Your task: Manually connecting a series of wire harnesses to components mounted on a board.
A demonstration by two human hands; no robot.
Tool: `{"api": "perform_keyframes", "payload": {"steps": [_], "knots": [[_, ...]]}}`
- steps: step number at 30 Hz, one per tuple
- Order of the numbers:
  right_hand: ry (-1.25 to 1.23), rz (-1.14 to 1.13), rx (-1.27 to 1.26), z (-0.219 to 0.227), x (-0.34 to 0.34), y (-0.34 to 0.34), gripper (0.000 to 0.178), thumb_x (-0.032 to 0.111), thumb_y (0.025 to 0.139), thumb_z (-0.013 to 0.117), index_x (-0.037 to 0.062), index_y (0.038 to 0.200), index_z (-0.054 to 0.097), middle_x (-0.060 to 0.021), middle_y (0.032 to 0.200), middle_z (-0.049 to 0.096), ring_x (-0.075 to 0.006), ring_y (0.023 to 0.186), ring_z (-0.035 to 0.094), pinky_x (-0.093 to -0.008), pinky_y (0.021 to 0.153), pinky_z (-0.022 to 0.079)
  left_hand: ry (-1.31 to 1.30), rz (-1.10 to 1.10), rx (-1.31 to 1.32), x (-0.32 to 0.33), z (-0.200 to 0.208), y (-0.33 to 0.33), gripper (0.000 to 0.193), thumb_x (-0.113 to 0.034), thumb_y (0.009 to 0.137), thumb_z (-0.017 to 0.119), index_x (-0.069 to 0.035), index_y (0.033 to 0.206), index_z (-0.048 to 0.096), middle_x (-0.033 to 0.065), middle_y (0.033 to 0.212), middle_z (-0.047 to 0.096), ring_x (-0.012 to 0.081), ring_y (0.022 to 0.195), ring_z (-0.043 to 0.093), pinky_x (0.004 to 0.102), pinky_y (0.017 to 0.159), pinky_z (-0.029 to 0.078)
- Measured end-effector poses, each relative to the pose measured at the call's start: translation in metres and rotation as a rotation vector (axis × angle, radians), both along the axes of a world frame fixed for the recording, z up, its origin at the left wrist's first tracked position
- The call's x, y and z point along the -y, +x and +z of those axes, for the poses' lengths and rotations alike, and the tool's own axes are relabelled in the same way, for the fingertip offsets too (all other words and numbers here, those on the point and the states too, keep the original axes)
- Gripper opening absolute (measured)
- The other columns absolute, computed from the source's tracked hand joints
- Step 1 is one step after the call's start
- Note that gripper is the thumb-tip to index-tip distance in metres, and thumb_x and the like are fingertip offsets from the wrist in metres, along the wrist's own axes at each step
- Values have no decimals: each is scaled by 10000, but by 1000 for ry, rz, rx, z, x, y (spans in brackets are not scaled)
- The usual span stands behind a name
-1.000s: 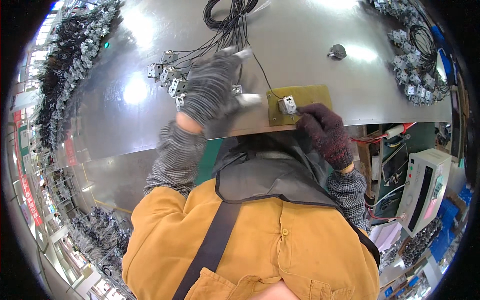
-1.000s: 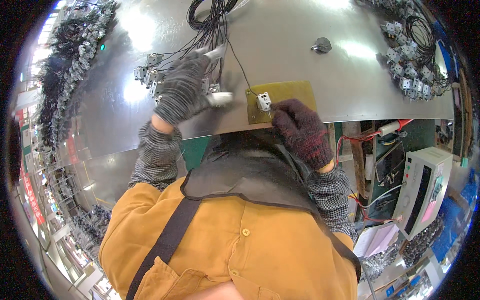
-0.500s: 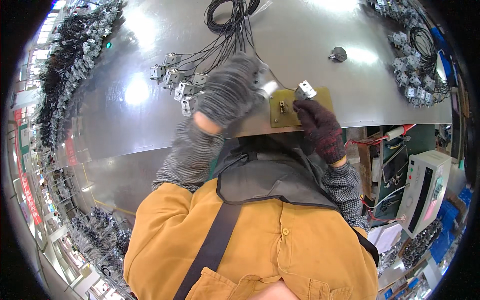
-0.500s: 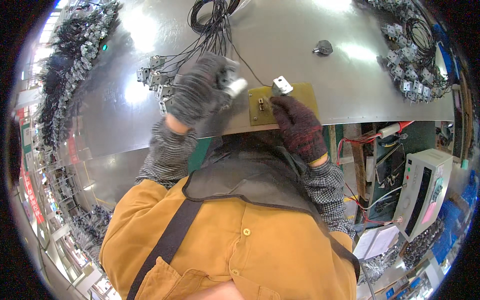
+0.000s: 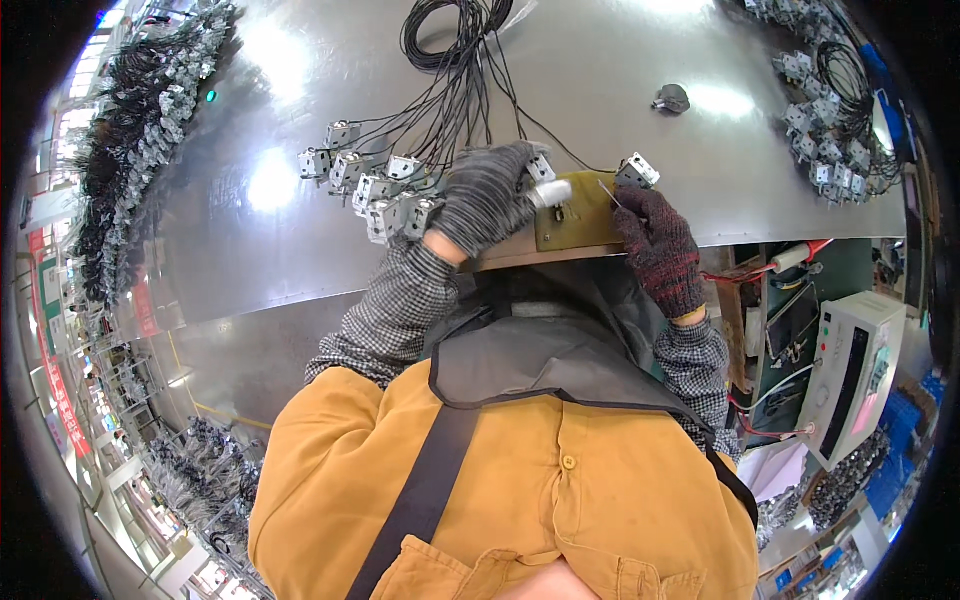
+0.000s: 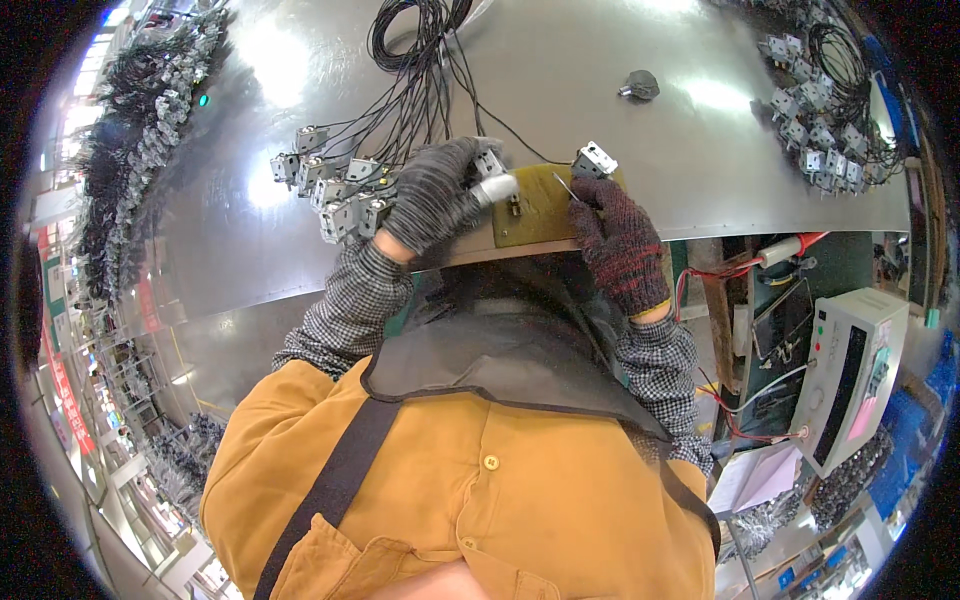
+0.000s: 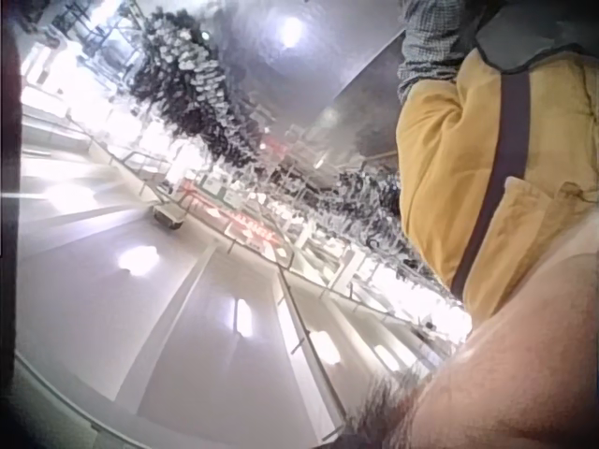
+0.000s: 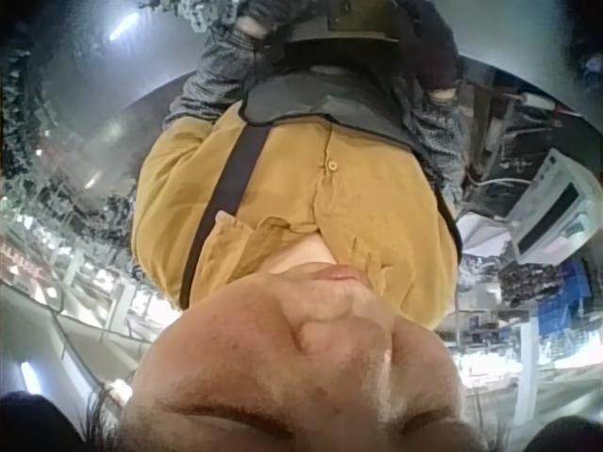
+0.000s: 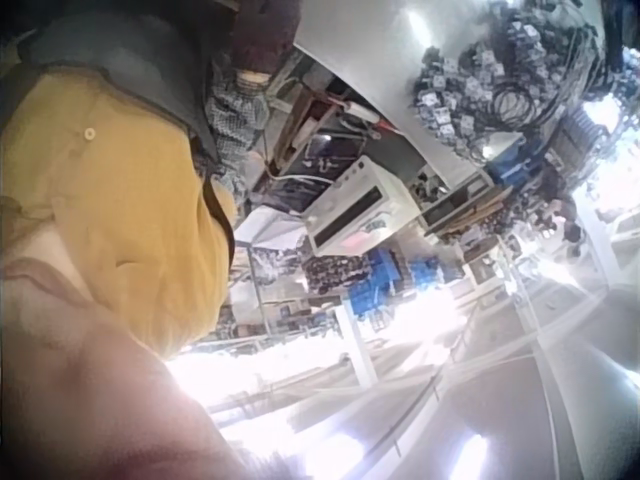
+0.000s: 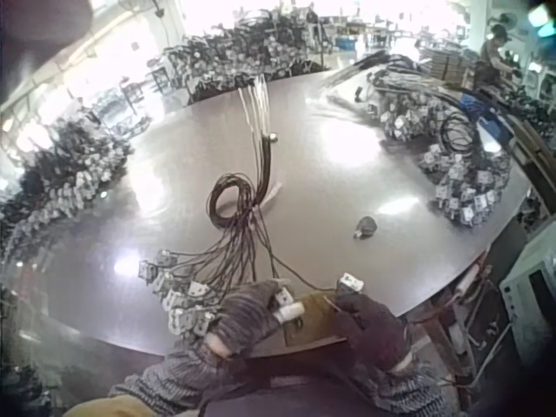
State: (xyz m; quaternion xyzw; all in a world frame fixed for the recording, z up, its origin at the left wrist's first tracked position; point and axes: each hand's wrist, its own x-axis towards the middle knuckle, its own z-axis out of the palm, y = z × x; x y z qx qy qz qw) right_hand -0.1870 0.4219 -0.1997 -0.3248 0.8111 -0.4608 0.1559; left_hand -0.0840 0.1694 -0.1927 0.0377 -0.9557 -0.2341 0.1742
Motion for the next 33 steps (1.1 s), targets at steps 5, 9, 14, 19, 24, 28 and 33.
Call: {"api": "perform_keyframes", "payload": {"steps": [5,9,14,19,24,28,33], "knots": [[82,-69,78,4,-8,-7,225,152,1031,673,34,1221,702,-160,1109,756,-277,1004,742,-380,878,572,850,0,435,9,6,8,404,-320,1029,735,-29,1305,684,16,982,723,71,755,637,250,649,518],[72,-91,-59,2,-18,-11,219,149,1024,684,38,1211,708,-165,1090,755,-295,1002,744,-381,877,572,958,-8,413,1,6,12,382,-295,1047,716,-15,1305,690,18,976,732,64,741,628,246,648,516],[100,-95,-119,4,-20,-4,207,140,1016,694,45,1199,718,-179,1099,764,-329,1003,752,-407,892,580,258,-62,65,-13,-8,5,495,-569,902,778,-105,1075,764,92,793,737,328,735,708,458,754,536],[132,-77,-212,10,-21,1,187,126,1016,689,48,1183,722,-184,1086,771,-354,991,761,-414,875,586,35,-127,139,-18,8,-1,474,-543,857,814,-123,1074,775,72,827,744,303,803,700,457,801,525],[153,-36,-226,29,-16,12,175,112,1004,703,50,1165,729,-181,1063,773,-361,971,762,-419,839,588,-12,-130,166,-27,9,0,487,-519,799,849,-128,1081,780,95,894,748,322,879,691,461,837,507],[64,21,-187,49,1,25,170,99,970,720,58,1133,740,-185,1000,764,-375,899,752,-439,791,584,-37,-99,150,-40,6,-2,517,-516,773,865,-129,1102,773,125,954,728,338,952,685,475,886,492],[149,84,-359,52,13,24,155,117,953,716,59,1094,743,-185,961,755,-390,859,736,-459,765,581,-107,-65,238,-45,7,-7,587,-523,713,896,-133,1132,764,115,1010,721,328,1013,683,487,930,472]]}}
